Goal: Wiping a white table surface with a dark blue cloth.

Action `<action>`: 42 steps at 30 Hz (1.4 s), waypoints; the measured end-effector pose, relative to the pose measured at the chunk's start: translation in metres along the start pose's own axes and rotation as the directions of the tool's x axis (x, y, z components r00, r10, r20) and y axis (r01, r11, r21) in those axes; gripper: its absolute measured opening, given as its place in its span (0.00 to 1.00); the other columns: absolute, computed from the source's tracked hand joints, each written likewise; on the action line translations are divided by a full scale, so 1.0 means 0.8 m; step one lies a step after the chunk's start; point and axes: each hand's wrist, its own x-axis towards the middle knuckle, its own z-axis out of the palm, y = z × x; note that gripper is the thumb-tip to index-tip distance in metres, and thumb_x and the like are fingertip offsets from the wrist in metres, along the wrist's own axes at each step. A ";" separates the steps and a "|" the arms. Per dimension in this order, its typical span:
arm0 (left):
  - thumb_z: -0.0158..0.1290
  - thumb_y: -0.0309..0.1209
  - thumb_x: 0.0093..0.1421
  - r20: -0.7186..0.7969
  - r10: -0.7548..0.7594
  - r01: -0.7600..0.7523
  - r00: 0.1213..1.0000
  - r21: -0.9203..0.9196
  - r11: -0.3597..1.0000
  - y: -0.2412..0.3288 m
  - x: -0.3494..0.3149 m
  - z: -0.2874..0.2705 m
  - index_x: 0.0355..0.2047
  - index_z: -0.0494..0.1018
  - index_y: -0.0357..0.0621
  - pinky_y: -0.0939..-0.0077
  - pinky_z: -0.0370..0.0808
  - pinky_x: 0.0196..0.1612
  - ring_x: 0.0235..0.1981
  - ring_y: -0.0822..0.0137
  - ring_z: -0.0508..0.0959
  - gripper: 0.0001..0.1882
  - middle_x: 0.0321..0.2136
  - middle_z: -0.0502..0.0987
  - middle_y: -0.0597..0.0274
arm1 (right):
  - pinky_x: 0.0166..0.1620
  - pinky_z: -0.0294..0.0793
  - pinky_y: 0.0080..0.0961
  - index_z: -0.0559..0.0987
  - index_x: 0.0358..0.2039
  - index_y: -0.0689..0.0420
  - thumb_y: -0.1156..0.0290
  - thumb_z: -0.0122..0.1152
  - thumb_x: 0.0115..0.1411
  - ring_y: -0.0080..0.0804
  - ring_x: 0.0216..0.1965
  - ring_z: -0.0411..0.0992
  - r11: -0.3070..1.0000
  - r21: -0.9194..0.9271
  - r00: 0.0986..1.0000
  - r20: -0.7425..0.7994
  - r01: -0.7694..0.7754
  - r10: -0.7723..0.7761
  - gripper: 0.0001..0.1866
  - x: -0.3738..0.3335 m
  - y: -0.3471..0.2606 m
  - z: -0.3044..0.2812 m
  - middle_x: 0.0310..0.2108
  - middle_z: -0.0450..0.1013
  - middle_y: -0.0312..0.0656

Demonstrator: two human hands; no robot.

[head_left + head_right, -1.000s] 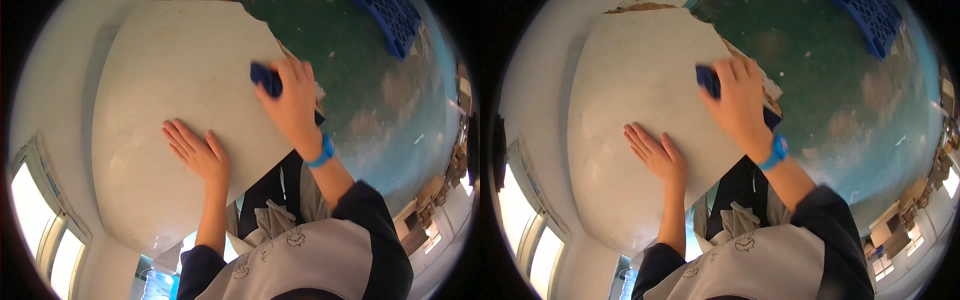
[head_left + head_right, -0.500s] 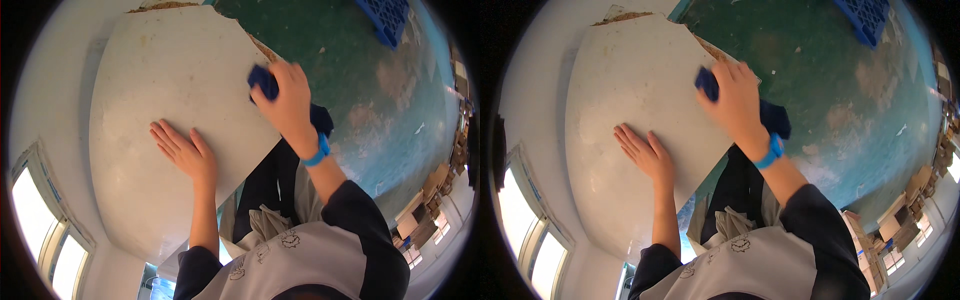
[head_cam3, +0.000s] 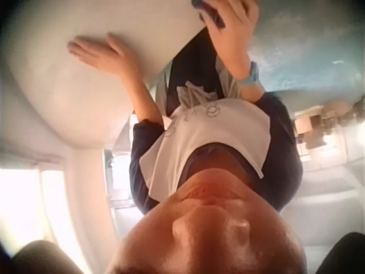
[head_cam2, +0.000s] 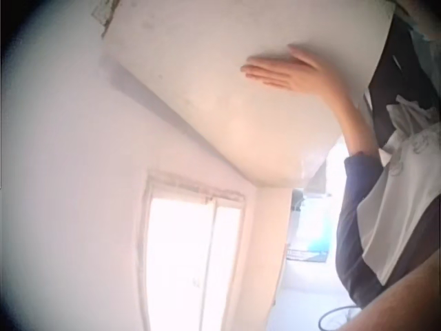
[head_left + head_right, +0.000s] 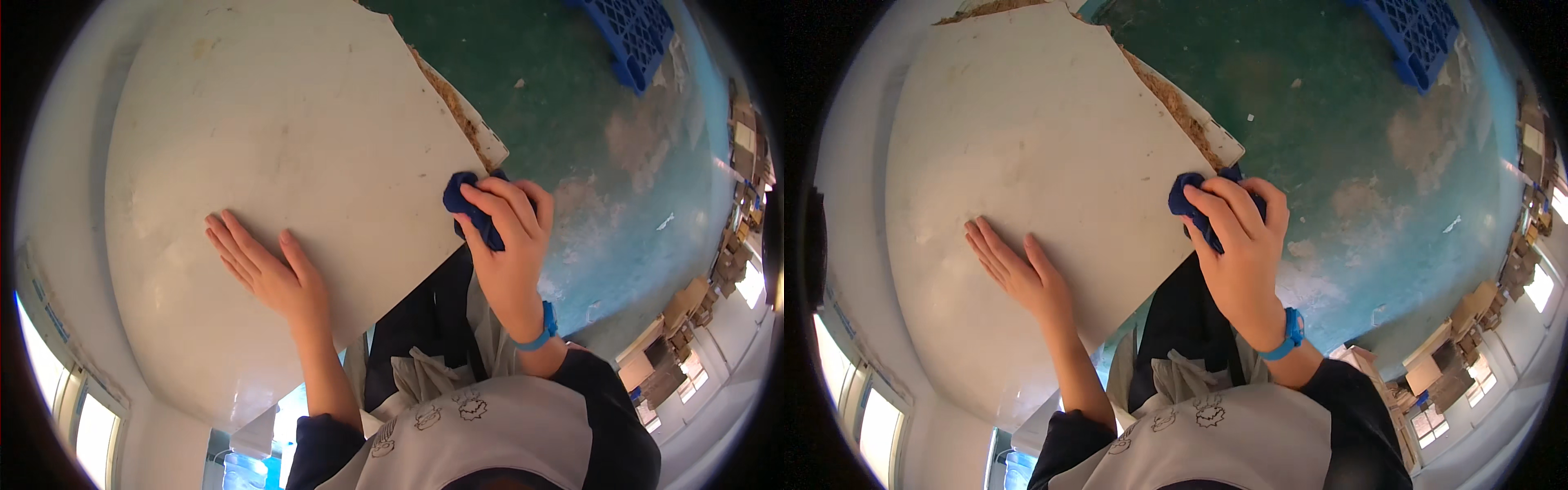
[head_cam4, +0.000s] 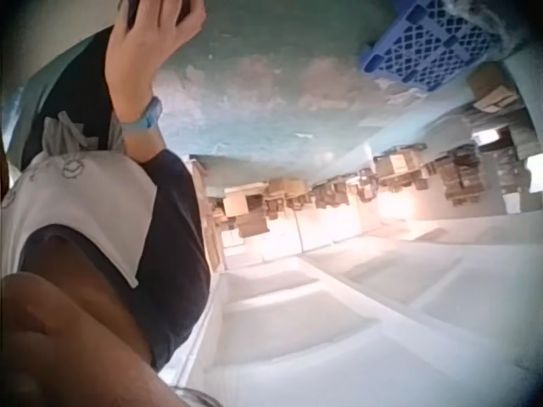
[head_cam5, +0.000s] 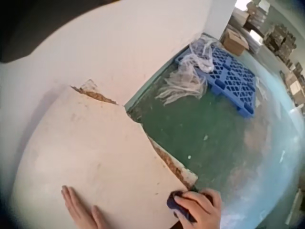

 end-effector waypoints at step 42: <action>0.38 0.43 0.69 0.083 -0.040 0.037 0.996 0.035 0.999 0.027 0.007 -0.008 0.70 0.47 0.33 0.48 0.43 0.70 0.72 0.43 0.46 0.36 0.71 0.47 0.42 | 0.45 0.68 0.37 0.78 0.32 0.56 0.80 0.66 0.46 0.44 0.40 0.68 0.986 -0.060 0.956 0.261 0.156 -0.135 0.11 0.138 0.001 -0.017 0.37 0.76 0.38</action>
